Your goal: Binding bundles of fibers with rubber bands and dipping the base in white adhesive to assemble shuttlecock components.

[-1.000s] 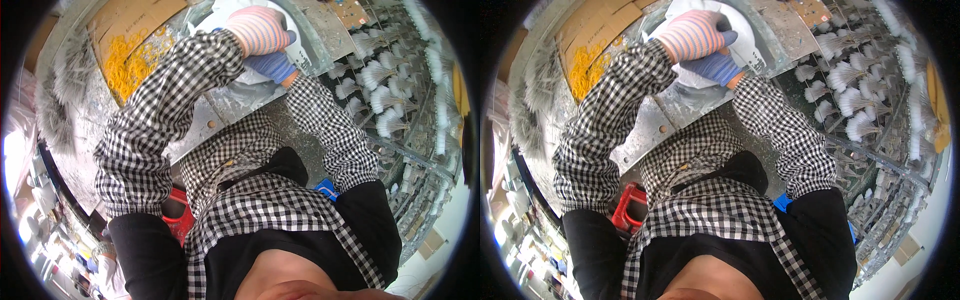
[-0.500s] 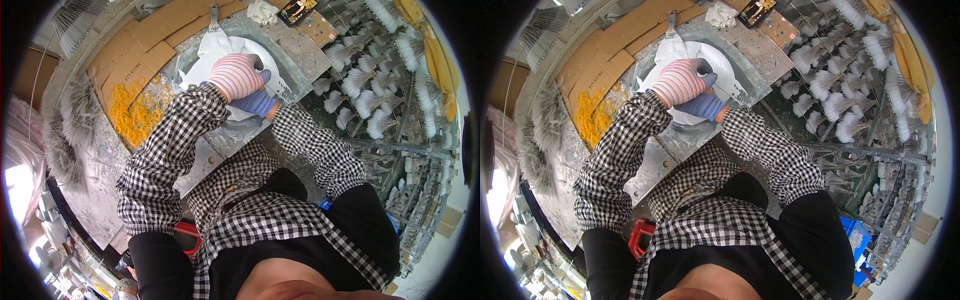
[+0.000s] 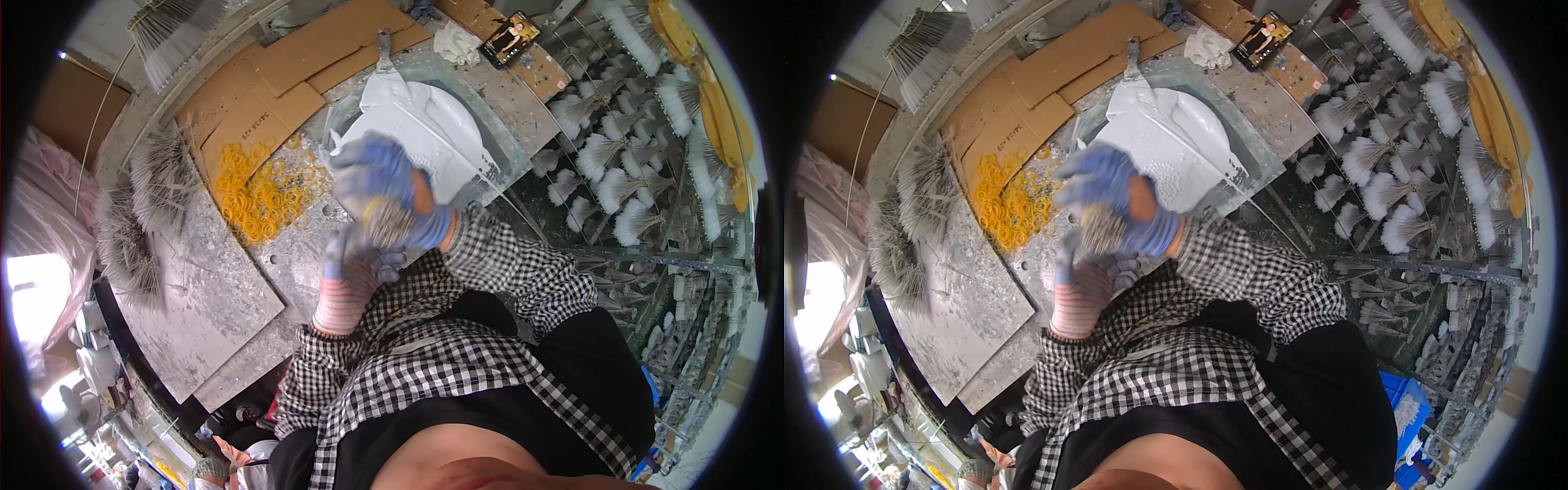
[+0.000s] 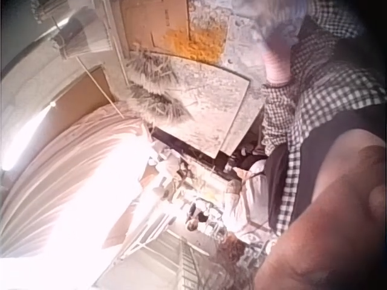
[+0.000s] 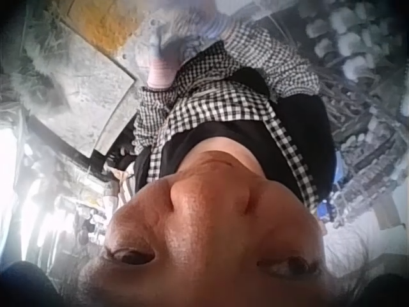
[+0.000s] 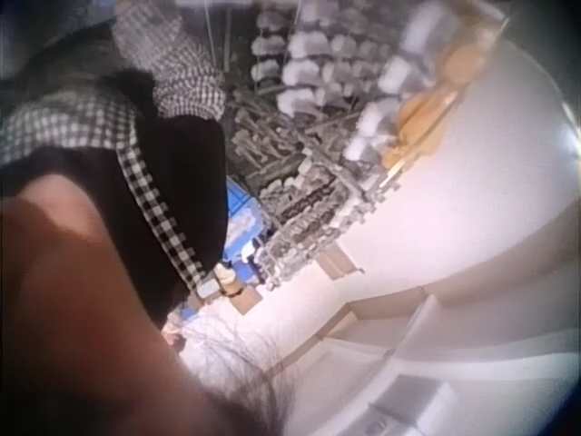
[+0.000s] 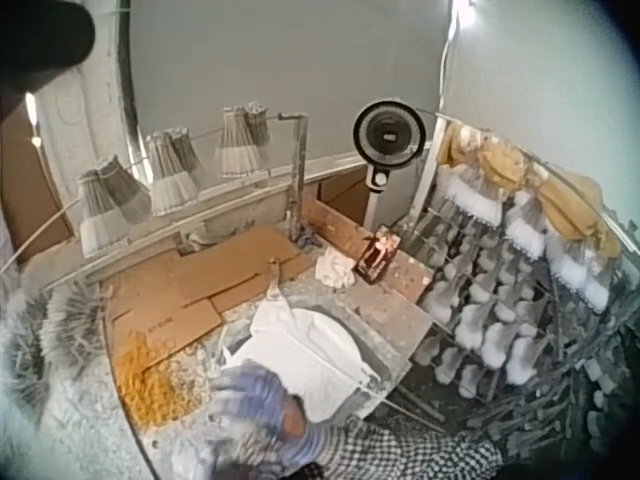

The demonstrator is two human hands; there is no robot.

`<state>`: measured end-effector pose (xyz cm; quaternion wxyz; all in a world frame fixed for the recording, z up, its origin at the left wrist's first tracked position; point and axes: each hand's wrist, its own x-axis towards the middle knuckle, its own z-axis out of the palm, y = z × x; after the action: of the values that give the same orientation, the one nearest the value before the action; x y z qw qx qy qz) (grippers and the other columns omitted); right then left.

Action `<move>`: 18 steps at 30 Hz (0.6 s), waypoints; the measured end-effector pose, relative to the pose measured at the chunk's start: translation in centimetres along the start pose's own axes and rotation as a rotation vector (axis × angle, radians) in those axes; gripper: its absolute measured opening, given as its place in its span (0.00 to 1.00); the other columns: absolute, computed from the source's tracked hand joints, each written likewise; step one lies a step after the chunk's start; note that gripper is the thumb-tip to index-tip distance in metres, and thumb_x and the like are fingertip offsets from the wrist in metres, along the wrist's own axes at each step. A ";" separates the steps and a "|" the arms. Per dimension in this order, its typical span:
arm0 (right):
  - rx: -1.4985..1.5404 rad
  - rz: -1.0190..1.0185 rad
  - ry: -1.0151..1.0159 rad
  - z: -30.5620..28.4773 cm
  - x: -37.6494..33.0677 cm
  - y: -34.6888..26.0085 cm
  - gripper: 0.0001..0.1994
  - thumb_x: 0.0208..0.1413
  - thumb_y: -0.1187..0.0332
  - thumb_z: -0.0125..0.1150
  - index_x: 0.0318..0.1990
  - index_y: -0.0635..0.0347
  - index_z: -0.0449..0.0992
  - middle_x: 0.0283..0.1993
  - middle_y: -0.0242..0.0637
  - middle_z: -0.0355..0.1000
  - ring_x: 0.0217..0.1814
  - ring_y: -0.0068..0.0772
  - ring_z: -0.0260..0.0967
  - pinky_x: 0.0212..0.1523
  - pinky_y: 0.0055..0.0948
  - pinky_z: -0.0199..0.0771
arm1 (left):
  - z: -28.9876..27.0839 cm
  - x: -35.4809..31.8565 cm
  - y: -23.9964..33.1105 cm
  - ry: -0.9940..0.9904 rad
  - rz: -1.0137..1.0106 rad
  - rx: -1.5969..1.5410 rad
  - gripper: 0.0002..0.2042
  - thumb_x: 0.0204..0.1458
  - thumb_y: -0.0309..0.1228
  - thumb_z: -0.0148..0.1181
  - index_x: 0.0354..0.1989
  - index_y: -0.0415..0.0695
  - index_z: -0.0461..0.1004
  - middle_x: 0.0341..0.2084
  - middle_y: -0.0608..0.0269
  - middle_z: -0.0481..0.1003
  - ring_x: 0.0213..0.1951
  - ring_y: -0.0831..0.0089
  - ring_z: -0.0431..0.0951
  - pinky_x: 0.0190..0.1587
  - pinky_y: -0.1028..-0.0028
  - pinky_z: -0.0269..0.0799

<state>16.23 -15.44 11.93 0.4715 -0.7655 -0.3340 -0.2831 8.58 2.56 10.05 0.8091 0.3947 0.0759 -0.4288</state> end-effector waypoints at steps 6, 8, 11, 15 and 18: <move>-0.259 -0.347 -0.180 3.2 -2.1 -6.1 0.27 0.54 0.56 0.60 0.64 0.17 0.67 0.68 0.26 0.63 0.71 0.35 0.57 0.73 0.48 0.53 | -12.3 0.3 -9.5 -0.306 0.224 -1.149 0.31 0.64 0.48 0.51 0.70 0.43 0.54 0.63 0.55 0.64 0.62 0.61 0.69 0.60 0.59 0.73; -0.169 -0.331 -0.199 1.7 -4.3 -6.4 0.28 0.57 0.59 0.59 0.65 0.15 0.64 0.69 0.23 0.63 0.71 0.34 0.58 0.73 0.46 0.53 | -4.7 -5.0 -1.9 -0.323 0.110 -1.054 0.25 0.61 0.35 0.58 0.65 0.42 0.62 0.58 0.55 0.70 0.58 0.63 0.73 0.58 0.62 0.74; -0.024 -0.415 -0.208 -0.4 -6.8 -7.2 0.27 0.57 0.60 0.61 0.64 0.21 0.67 0.68 0.24 0.64 0.69 0.34 0.61 0.71 0.45 0.57 | -2.3 -5.9 -1.8 0.550 0.376 0.404 0.18 0.50 0.18 0.67 0.50 0.39 0.76 0.43 0.64 0.80 0.47 0.70 0.79 0.55 0.67 0.73; 0.017 -0.218 -0.357 -1.2 -9.4 -7.8 0.19 0.55 0.65 0.65 0.55 0.42 0.78 0.56 0.29 0.74 0.60 0.36 0.70 0.62 0.42 0.69 | -7.9 -3.8 -5.4 0.730 0.624 2.107 0.11 0.54 0.30 0.60 0.45 0.45 0.79 0.45 0.61 0.80 0.48 0.62 0.79 0.55 0.64 0.73; 0.023 -0.156 -0.281 -1.6 -10.0 -7.5 0.14 0.53 0.67 0.65 0.48 0.52 0.82 0.49 0.30 0.78 0.53 0.37 0.75 0.57 0.41 0.73 | -5.9 -3.6 -4.9 0.794 0.473 2.166 0.13 0.56 0.36 0.56 0.46 0.47 0.79 0.46 0.58 0.80 0.50 0.58 0.78 0.55 0.61 0.72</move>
<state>4.05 -16.87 9.13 0.4055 -0.7638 -0.4584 -0.2048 3.95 7.48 4.91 0.0307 0.9862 -0.1564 0.0444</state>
